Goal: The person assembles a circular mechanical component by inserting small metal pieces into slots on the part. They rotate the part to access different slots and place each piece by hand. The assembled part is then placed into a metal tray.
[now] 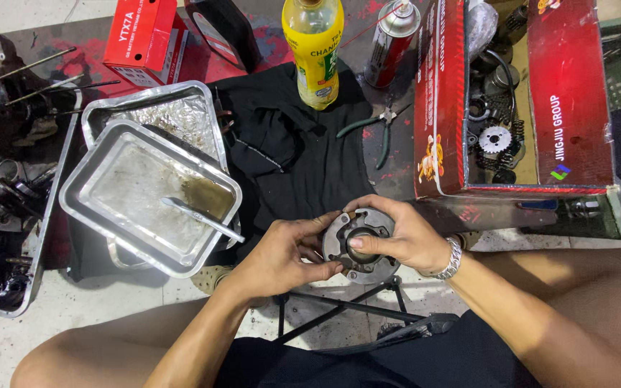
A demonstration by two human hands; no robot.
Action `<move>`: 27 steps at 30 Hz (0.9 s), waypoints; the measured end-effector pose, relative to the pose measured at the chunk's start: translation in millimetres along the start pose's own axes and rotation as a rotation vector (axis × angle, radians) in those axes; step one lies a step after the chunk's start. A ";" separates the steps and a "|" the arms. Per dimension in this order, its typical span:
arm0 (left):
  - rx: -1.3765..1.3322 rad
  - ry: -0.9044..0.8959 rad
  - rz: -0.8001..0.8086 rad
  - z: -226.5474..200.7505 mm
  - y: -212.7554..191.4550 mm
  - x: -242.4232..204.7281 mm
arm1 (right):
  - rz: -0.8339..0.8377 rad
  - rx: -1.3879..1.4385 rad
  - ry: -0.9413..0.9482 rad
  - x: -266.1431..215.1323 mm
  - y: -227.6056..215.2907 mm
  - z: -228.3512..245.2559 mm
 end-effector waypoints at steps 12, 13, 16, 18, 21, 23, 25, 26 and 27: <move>-0.256 -0.047 -0.016 17.0 1.1 -3.2 | -0.038 0.136 0.104 2.3 -11.7 6.5; -0.324 -0.022 -0.009 18.9 0.9 -0.5 | -0.056 0.194 0.111 2.0 -12.6 7.0; -0.456 -0.011 -0.063 27.5 0.8 1.9 | -0.141 0.382 0.169 0.1 -17.1 4.8; -0.520 0.020 -0.117 33.1 4.1 7.1 | -0.232 0.537 0.267 -0.3 -11.2 -4.2; -0.489 0.023 -0.231 37.2 12.3 9.5 | -0.281 0.807 0.264 -0.6 4.2 -15.8; -0.435 0.008 -0.270 35.6 18.4 10.4 | -0.290 0.782 0.316 0.3 7.0 -20.2; -0.391 -0.014 -0.264 33.0 23.3 9.6 | -0.301 0.745 0.316 -0.4 5.2 -24.0; -0.350 -0.046 -0.232 32.4 21.4 9.9 | -0.308 0.719 0.291 0.1 4.0 -26.3; -0.308 -0.078 -0.199 32.2 16.8 9.4 | -0.314 0.693 0.266 0.3 3.3 -29.0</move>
Point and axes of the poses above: each hand's wrist, its own x-axis towards the middle knuckle, its own y-axis out of the palm, z = x × y, the point moved 2 cm from there along x, towards the middle knuckle, and after that the axes turned 3 degrees about -y, right-handed, at the moved point
